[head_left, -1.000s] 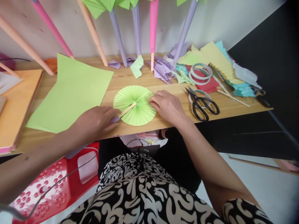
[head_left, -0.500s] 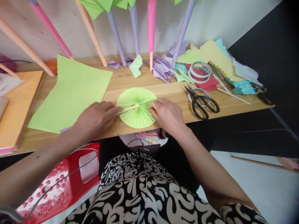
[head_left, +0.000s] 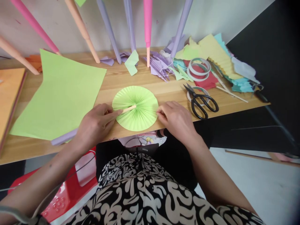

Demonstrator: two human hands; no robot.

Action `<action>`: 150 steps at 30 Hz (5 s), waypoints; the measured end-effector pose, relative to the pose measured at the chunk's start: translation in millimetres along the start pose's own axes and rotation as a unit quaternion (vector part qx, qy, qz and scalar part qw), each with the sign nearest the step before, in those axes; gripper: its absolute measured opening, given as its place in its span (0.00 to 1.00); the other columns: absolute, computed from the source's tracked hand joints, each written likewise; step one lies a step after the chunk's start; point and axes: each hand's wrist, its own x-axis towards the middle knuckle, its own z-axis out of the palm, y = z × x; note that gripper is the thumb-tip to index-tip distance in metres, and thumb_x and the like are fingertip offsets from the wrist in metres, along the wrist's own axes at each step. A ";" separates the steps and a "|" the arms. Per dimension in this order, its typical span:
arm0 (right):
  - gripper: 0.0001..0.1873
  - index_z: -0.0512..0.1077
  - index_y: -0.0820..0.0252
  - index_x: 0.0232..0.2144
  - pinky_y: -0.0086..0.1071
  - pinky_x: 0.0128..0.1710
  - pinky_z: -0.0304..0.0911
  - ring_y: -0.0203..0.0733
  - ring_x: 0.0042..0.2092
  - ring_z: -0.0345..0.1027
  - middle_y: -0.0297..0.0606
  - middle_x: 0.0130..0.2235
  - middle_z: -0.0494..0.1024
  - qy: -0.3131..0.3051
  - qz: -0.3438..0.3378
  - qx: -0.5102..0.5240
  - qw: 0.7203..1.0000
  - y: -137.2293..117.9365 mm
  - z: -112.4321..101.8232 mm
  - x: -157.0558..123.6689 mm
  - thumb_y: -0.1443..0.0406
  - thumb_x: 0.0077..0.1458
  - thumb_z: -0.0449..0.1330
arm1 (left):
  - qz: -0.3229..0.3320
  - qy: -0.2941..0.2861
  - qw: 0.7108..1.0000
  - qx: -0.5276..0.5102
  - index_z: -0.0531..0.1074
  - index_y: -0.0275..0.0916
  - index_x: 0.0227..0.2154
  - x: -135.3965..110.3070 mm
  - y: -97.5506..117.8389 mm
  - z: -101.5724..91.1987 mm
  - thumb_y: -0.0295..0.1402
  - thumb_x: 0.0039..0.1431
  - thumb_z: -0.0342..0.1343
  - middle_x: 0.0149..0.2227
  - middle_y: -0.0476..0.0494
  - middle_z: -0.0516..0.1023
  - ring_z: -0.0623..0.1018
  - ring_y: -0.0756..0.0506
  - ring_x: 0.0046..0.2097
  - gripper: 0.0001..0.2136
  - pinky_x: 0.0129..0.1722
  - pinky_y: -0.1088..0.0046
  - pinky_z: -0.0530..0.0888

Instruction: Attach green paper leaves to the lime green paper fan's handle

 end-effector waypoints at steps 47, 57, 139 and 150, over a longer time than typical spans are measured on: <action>0.07 0.76 0.58 0.37 0.37 0.41 0.58 0.48 0.44 0.70 0.40 0.39 0.80 -0.008 -0.027 0.049 0.998 17.8 -4.5 -1.3 0.64 0.65 0.59 | -0.012 -0.051 0.998 0.017 0.76 0.38 0.54 -4.9 -0.5 -6.0 0.34 0.72 0.42 0.43 0.35 0.79 0.77 0.42 0.41 0.19 0.34 0.68 0.73; 0.10 0.75 0.58 0.34 0.36 0.37 0.54 0.46 0.41 0.69 0.40 0.38 0.80 0.022 0.000 0.022 1.000 8.5 8.0 -1.8 0.65 0.67 0.56 | -0.049 -0.052 0.997 -0.008 0.77 0.41 0.53 -2.2 -3.4 -3.9 0.37 0.72 0.44 0.43 0.36 0.79 0.77 0.40 0.42 0.18 0.37 0.63 0.74; 0.14 0.75 0.60 0.30 0.37 0.36 0.50 0.45 0.37 0.65 0.41 0.33 0.78 -0.023 -0.093 -0.046 0.994 -11.9 -3.7 22.6 0.67 0.67 0.53 | 0.074 -0.102 0.987 -0.104 0.77 0.38 0.29 83.6 25.9 18.4 0.31 0.67 0.53 0.32 0.44 0.75 0.72 0.45 0.36 0.12 0.38 0.67 0.63; 0.13 0.74 0.61 0.33 0.38 0.36 0.52 0.48 0.39 0.67 0.44 0.35 0.78 -0.017 -0.110 -0.045 0.993 -10.3 -2.4 23.8 0.66 0.67 0.52 | 0.103 -0.084 0.989 -0.059 0.74 0.37 0.28 86.6 34.5 26.5 0.29 0.67 0.52 0.31 0.44 0.74 0.72 0.44 0.36 0.11 0.36 0.67 0.61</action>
